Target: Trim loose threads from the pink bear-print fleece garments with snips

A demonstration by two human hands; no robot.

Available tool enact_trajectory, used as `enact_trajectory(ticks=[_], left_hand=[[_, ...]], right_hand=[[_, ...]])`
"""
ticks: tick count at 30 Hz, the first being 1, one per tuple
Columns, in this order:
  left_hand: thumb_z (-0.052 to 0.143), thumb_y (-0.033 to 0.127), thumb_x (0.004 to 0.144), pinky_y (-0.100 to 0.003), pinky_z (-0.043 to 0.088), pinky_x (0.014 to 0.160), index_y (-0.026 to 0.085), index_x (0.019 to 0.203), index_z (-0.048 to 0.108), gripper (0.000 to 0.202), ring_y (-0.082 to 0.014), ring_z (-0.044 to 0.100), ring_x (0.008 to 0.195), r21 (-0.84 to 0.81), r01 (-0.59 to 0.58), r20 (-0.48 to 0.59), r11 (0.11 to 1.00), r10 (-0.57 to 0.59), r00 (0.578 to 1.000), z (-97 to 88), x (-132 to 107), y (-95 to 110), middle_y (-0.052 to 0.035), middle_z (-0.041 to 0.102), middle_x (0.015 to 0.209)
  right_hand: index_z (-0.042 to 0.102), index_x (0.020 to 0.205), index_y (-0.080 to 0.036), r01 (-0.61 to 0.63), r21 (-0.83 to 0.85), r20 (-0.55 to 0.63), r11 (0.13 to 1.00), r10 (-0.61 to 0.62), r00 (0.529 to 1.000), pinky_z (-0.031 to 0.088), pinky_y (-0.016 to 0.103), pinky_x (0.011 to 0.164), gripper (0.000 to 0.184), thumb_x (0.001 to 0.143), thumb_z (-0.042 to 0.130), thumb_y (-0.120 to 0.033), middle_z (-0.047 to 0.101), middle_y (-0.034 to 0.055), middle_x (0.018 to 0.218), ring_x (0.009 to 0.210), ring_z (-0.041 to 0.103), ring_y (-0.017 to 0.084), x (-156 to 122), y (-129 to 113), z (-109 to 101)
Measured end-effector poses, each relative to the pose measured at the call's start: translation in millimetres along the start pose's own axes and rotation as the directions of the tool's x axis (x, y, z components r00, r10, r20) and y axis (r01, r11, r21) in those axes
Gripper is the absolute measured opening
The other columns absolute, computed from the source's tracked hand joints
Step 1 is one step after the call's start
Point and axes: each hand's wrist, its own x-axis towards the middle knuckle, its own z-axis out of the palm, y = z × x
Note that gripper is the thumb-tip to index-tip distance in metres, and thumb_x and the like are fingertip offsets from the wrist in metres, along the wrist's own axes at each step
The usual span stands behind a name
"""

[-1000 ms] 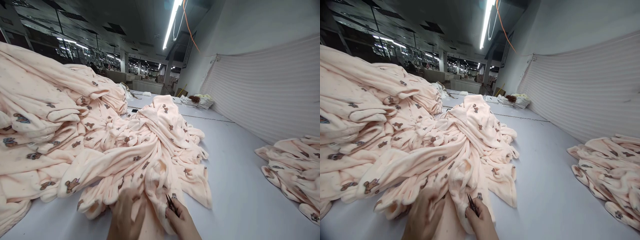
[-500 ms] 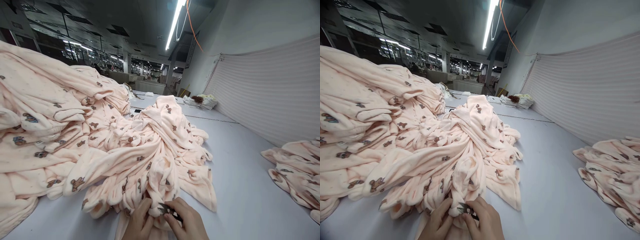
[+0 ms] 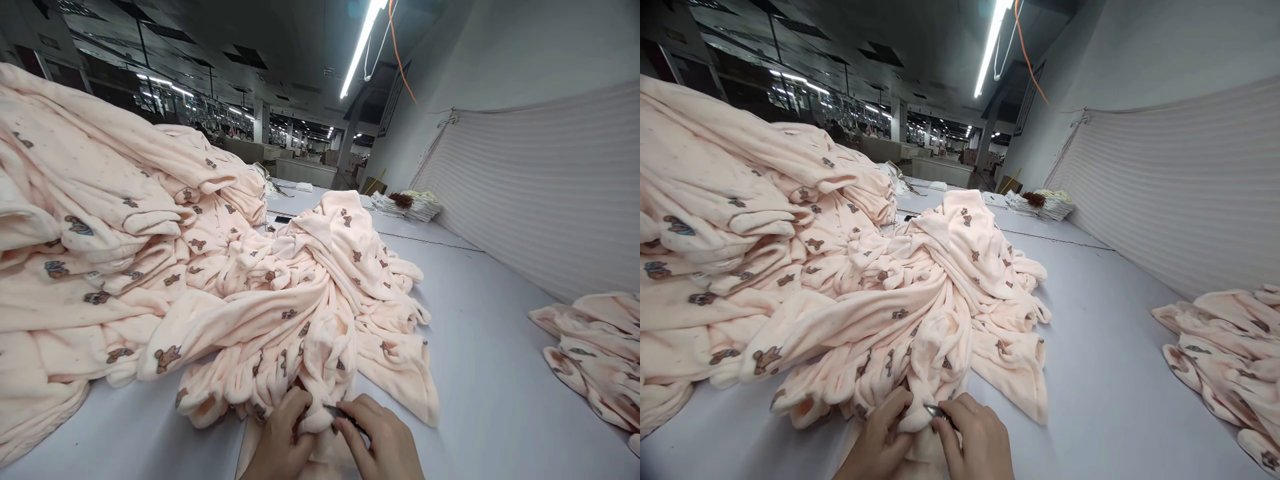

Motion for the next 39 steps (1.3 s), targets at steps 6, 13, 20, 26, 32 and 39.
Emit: enact_trajectory(ticks=[6,13,20,26,32,39], left_hand=[[0.043,0.004,0.064,-0.025,0.029,0.06,0.02,0.068,0.042,0.016,-0.0154,0.044,0.067,0.103,0.004,-0.023,0.995,-0.002,1.0,-2.1,0.4,3.5,0.0019,0.044,0.07],[0.044,0.004,0.06,-0.025,0.03,0.059,0.02,0.07,0.041,0.02,-0.015,0.04,0.065,0.157,-0.005,-0.048,0.988,0.013,0.999,-1.6,-0.6,7.5,0.003,0.039,0.07],[0.046,0.004,0.062,-0.025,0.033,0.059,0.021,0.072,0.045,0.019,-0.0146,0.043,0.065,0.144,-0.008,-0.084,0.99,0.02,0.996,2.2,-1.4,6.9,0.0033,0.041,0.07],[0.055,0.012,0.069,-0.026,0.041,0.072,0.021,0.102,0.056,0.034,-0.0178,0.055,0.078,-0.139,0.025,-0.197,0.99,-0.052,0.979,-1.0,-4.5,18.3,-0.0008,0.059,0.085],[0.06,0.035,0.079,-0.027,0.041,0.071,0.016,0.072,0.067,0.021,-0.0185,0.056,0.076,-0.688,0.328,0.221,0.647,-0.243,0.944,-14.5,5.3,14.3,-0.0014,0.064,0.072],[0.061,0.029,0.077,-0.033,0.044,0.081,0.011,0.077,0.07,0.02,-0.0223,0.064,0.079,-0.898,0.389,0.313,0.208,-0.318,0.895,-14.8,9.4,12.1,-0.0061,0.071,0.072]], right_hand=[[0.062,0.103,-0.026,0.182,-0.184,-0.2,0.966,-0.218,0.955,0.043,0.027,0.058,0.036,0.096,0.035,-0.048,0.068,0.0018,0.083,0.067,0.063,0.017,-4.9,-7.4,3.0],[0.062,0.095,-0.021,0.293,-0.474,-0.196,0.83,-0.424,0.884,0.03,0.032,0.054,0.039,0.101,0.024,-0.032,0.064,0.0008,0.068,0.054,0.057,0.017,-5.7,-18.4,13.5],[0.06,0.106,-0.022,0.268,-0.411,-0.229,0.871,-0.383,0.895,0.034,0.031,0.056,0.03,0.098,0.034,-0.035,0.067,0.0028,0.076,0.059,0.057,0.018,-10.9,-12.1,13.0],[0.06,0.098,-0.026,-0.066,0.078,-0.219,0.995,0.082,0.972,0.045,0.025,0.056,0.026,0.085,0.053,-0.047,0.066,-0.0009,0.08,0.062,0.061,0.016,-3.7,0.8,27.7],[0.057,0.09,-0.023,-0.215,0.127,-0.297,0.968,0.244,0.923,0.045,0.027,0.06,0.017,0.086,0.044,-0.032,0.067,0.0015,0.078,0.069,0.063,0.02,21.4,10.1,42.1],[0.065,0.098,-0.028,-0.048,0.316,-0.149,0.948,0.1,0.984,0.047,0.023,0.072,0.019,0.083,0.058,-0.037,0.065,0.0,0.09,0.082,0.064,0.017,9.7,-1.4,28.4]])
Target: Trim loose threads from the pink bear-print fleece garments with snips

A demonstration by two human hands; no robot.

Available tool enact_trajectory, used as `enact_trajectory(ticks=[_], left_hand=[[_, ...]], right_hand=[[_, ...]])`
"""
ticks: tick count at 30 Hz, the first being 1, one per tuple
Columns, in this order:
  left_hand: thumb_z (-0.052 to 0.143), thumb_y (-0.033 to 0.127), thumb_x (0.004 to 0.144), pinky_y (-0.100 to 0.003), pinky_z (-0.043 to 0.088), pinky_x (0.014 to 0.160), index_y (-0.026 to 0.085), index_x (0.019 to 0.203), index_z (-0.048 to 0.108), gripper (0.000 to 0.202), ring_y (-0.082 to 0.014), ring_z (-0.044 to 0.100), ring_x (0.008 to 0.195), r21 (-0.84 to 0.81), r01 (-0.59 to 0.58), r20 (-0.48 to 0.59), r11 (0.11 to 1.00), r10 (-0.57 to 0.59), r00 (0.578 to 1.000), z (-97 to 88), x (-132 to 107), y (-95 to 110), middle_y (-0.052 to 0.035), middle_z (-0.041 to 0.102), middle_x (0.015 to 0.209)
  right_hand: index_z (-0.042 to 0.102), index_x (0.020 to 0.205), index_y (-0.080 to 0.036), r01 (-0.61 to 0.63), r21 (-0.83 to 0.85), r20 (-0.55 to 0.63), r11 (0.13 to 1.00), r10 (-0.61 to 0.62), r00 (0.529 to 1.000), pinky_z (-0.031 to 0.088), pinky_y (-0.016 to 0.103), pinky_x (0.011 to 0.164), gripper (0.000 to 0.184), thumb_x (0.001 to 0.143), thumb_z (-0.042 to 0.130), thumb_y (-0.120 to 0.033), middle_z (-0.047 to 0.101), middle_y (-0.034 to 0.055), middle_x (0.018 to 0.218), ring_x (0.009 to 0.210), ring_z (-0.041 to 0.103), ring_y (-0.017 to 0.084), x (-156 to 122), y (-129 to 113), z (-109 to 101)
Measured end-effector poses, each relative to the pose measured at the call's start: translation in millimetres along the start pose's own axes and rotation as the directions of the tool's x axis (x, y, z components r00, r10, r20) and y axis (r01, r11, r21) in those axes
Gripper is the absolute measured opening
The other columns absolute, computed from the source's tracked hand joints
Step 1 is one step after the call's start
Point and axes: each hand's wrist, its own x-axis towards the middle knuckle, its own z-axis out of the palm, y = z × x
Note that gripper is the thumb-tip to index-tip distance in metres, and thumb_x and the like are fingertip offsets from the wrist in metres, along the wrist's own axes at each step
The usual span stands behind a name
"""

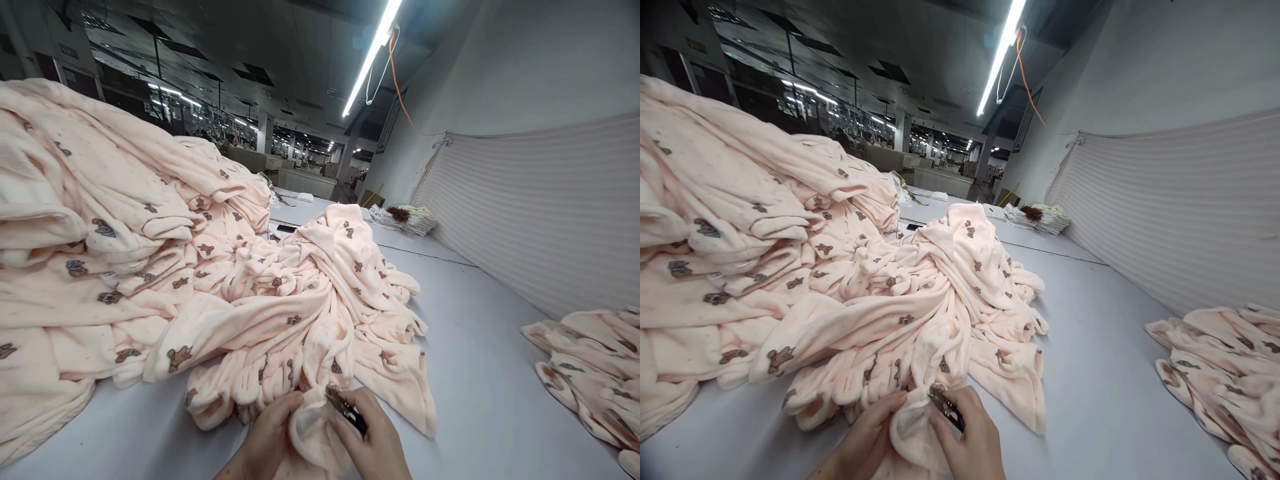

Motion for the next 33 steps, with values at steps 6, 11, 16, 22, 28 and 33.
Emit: enact_trajectory(ticks=[6,11,16,22,28,33], left_hand=[[0.06,0.026,0.079,-0.037,0.042,0.093,0.009,0.087,0.072,0.022,-0.0272,0.065,0.096,-0.067,0.012,0.062,0.998,-0.008,0.998,4.5,-1.9,2.3,-0.0102,0.075,0.089],[0.054,0.03,0.087,-0.04,0.041,0.098,0.009,0.104,0.069,0.031,-0.0283,0.063,0.104,-0.128,0.043,0.182,0.991,-0.019,0.983,11.5,-5.5,4.0,-0.0143,0.073,0.1],[0.055,0.028,0.087,-0.041,0.043,0.097,0.01,0.104,0.07,0.028,-0.0278,0.064,0.103,-0.071,-0.009,0.14,0.997,0.018,0.99,6.6,-1.2,-3.3,-0.014,0.072,0.105],[0.05,0.027,0.091,-0.039,0.043,0.096,0.01,0.101,0.071,0.029,-0.0266,0.064,0.104,-0.083,-0.004,0.158,0.997,0.017,0.987,1.1,2.6,-6.5,-0.0136,0.074,0.1],[0.049,0.025,0.092,-0.037,0.043,0.095,0.011,0.099,0.072,0.029,-0.0244,0.065,0.1,-0.083,0.002,0.179,0.997,0.013,0.984,5.6,-1.4,-3.1,-0.0119,0.075,0.096],[0.045,0.024,0.093,-0.037,0.043,0.095,0.009,0.106,0.069,0.032,-0.0241,0.065,0.099,-0.04,0.007,0.224,0.999,0.003,0.975,11.4,-4.5,1.7,-0.0125,0.075,0.097]], right_hand=[[0.07,0.095,-0.026,-0.031,-0.025,-0.013,0.999,0.03,0.999,0.045,0.024,0.067,0.027,0.09,0.048,-0.041,0.065,0.0016,0.085,0.079,0.064,0.017,-5.5,-4.5,-5.9],[0.071,0.095,-0.025,-0.031,0.036,-0.004,0.999,0.031,1.0,0.046,0.022,0.064,0.03,0.088,0.052,-0.047,0.065,0.0018,0.082,0.074,0.063,0.016,-8.3,0.0,-6.7],[0.071,0.099,-0.026,-0.022,0.091,-0.068,0.996,0.029,0.997,0.047,0.022,0.067,0.03,0.087,0.053,-0.047,0.066,0.0018,0.083,0.074,0.064,0.016,-11.6,-0.8,-0.4],[0.073,0.094,-0.025,-0.046,0.194,-0.071,0.98,0.061,0.996,0.047,0.024,0.069,0.031,0.086,0.054,-0.049,0.067,0.0033,0.082,0.078,0.064,0.019,-7.7,-1.5,-1.9],[0.073,0.092,-0.024,-0.058,0.204,-0.067,0.977,0.073,0.995,0.047,0.024,0.071,0.031,0.088,0.052,-0.046,0.068,0.0035,0.084,0.081,0.064,0.019,-4.6,0.6,-3.8],[0.069,0.103,-0.026,0.001,0.116,-0.063,0.993,0.006,0.998,0.048,0.023,0.07,0.03,0.086,0.056,-0.046,0.066,0.0029,0.089,0.082,0.064,0.018,-9.1,2.7,-5.9]])
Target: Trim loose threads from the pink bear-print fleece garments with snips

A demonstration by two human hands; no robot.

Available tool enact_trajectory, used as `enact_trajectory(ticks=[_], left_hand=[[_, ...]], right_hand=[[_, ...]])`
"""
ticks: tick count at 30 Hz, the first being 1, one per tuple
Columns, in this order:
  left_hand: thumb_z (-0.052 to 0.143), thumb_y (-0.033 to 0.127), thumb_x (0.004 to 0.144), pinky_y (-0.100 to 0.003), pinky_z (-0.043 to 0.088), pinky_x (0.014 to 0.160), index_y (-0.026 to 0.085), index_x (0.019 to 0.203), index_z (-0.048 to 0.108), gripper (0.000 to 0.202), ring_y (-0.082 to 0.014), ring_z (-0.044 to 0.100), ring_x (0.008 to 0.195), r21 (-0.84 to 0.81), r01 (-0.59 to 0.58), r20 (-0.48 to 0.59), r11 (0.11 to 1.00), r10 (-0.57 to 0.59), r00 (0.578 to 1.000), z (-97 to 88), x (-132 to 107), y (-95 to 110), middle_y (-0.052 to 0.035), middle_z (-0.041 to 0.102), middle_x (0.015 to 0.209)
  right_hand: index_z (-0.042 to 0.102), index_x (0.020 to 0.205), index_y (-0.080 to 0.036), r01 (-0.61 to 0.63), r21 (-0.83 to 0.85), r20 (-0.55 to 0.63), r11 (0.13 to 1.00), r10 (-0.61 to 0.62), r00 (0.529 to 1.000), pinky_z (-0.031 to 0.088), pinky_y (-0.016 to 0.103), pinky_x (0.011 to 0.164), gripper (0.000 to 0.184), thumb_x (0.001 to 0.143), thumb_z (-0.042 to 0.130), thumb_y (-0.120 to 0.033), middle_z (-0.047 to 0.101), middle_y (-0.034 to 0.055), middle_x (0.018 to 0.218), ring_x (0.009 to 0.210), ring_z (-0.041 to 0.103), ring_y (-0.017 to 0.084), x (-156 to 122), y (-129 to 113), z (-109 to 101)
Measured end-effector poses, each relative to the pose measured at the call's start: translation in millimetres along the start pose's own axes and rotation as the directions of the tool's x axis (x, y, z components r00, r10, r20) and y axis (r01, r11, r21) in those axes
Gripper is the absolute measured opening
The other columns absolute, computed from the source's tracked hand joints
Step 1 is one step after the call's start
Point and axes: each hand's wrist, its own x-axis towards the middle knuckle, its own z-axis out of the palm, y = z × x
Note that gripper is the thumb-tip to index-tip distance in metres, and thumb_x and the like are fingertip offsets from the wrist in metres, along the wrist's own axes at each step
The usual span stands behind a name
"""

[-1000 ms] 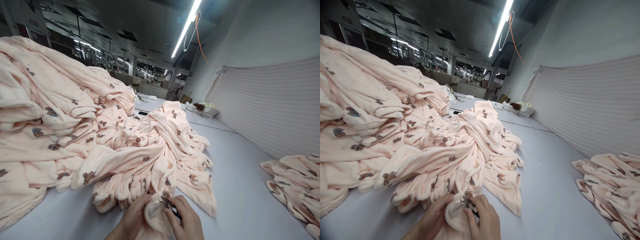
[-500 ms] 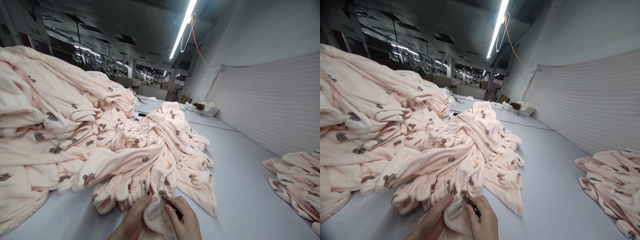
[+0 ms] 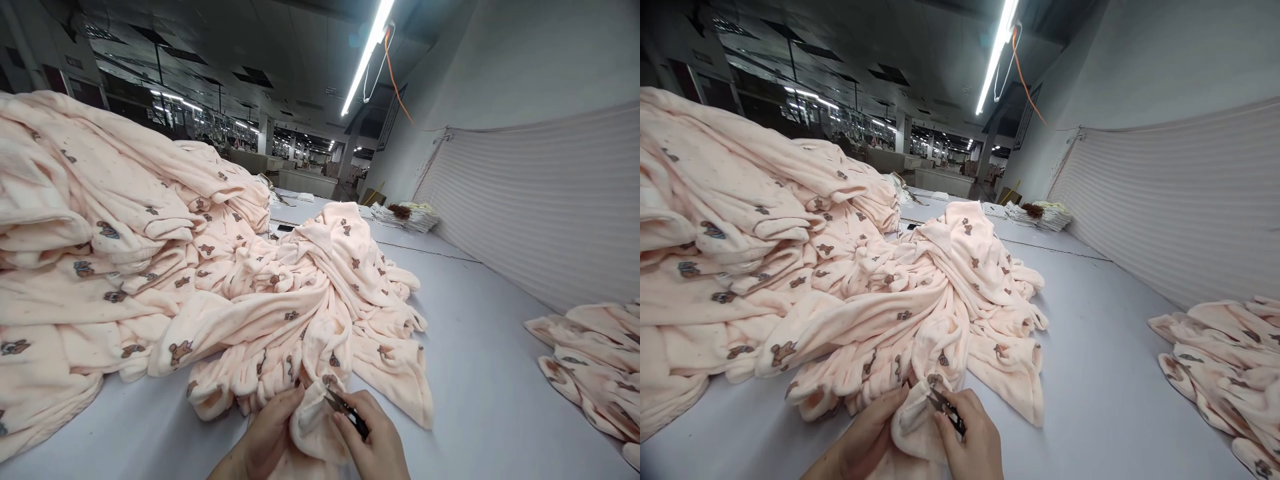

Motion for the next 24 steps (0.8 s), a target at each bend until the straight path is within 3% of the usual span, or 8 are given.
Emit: enact_trajectory(ticks=[6,10,12,16,19,21,24], left_hand=[[0.046,0.024,0.092,-0.035,0.043,0.095,0.009,0.106,0.07,0.031,-0.0237,0.064,0.102,0.082,0.013,-0.055,0.997,-0.009,0.998,-1.6,-0.6,2.4,-0.011,0.075,0.095],[0.051,0.028,0.09,-0.036,0.045,0.092,0.009,0.106,0.069,0.03,-0.0254,0.063,0.101,0.14,0.016,-0.056,0.99,-0.009,0.998,-4.8,-0.3,0.3,-0.0118,0.075,0.094],[0.056,0.03,0.087,-0.036,0.045,0.092,0.01,0.103,0.071,0.029,-0.0259,0.063,0.101,0.19,0.017,-0.076,0.982,-0.002,0.997,-5.5,0.5,-0.3,-0.0116,0.075,0.093],[0.061,0.033,0.084,-0.038,0.044,0.093,0.01,0.098,0.072,0.029,-0.0269,0.063,0.101,0.242,0.025,-0.094,0.97,-0.002,0.996,-5.3,0.8,1.4,-0.0122,0.075,0.092],[0.061,0.032,0.084,-0.038,0.043,0.094,0.01,0.099,0.072,0.029,-0.0269,0.063,0.101,0.263,0.033,-0.094,0.964,-0.008,0.996,-4.7,0.3,2.5,-0.0124,0.074,0.094],[0.061,0.033,0.084,-0.038,0.043,0.093,0.01,0.098,0.071,0.029,-0.0264,0.063,0.1,0.276,0.03,-0.09,0.961,-0.006,0.996,-5.0,0.9,1.7,-0.0121,0.074,0.094],[0.061,0.034,0.083,-0.037,0.043,0.092,0.01,0.094,0.072,0.028,-0.0247,0.063,0.095,0.306,0.032,-0.088,0.951,-0.005,0.996,-7.5,2.8,-0.1,-0.0115,0.074,0.093]], right_hand=[[0.071,0.093,-0.025,-0.049,-0.089,0.048,0.995,0.054,0.997,0.049,0.023,0.07,0.025,0.091,0.049,-0.037,0.067,0.0019,0.084,0.08,0.065,0.017,2.7,-6.7,-5.7],[0.066,0.105,-0.028,0.066,-0.185,0.085,0.981,-0.05,0.995,0.049,0.026,0.07,0.023,0.086,0.055,-0.034,0.067,0.0017,0.093,0.079,0.064,0.019,-5.5,-10.9,-1.9],[0.067,0.103,-0.028,0.095,-0.251,0.097,0.963,-0.073,0.993,0.048,0.027,0.069,0.021,0.087,0.053,-0.032,0.067,0.0022,0.093,0.077,0.064,0.019,-6.7,-11.9,-0.3],[0.07,0.087,-0.024,-0.061,-0.095,0.118,0.994,0.072,0.99,0.047,0.024,0.068,0.025,0.091,0.049,-0.037,0.067,0.0017,0.084,0.078,0.064,0.018,-2.2,-8.5,-8.4],[0.068,0.092,-0.024,-0.133,-0.02,0.139,0.991,0.134,0.981,0.048,0.024,0.07,0.024,0.088,0.053,-0.042,0.067,0.0007,0.084,0.078,0.063,0.017,-7.9,-1.4,-14.3],[0.064,0.103,-0.025,-0.11,-0.111,0.112,0.988,0.122,0.986,0.048,0.025,0.071,0.026,0.085,0.057,-0.042,0.066,0.0014,0.093,0.082,0.063,0.018,-16.9,5.9,-10.7],[0.059,0.111,-0.026,0.026,-0.41,0.064,0.912,0.0,0.998,0.046,0.027,0.063,0.029,0.083,0.056,-0.032,0.065,0.0024,0.093,0.073,0.062,0.019,-28.7,20.5,2.5]])
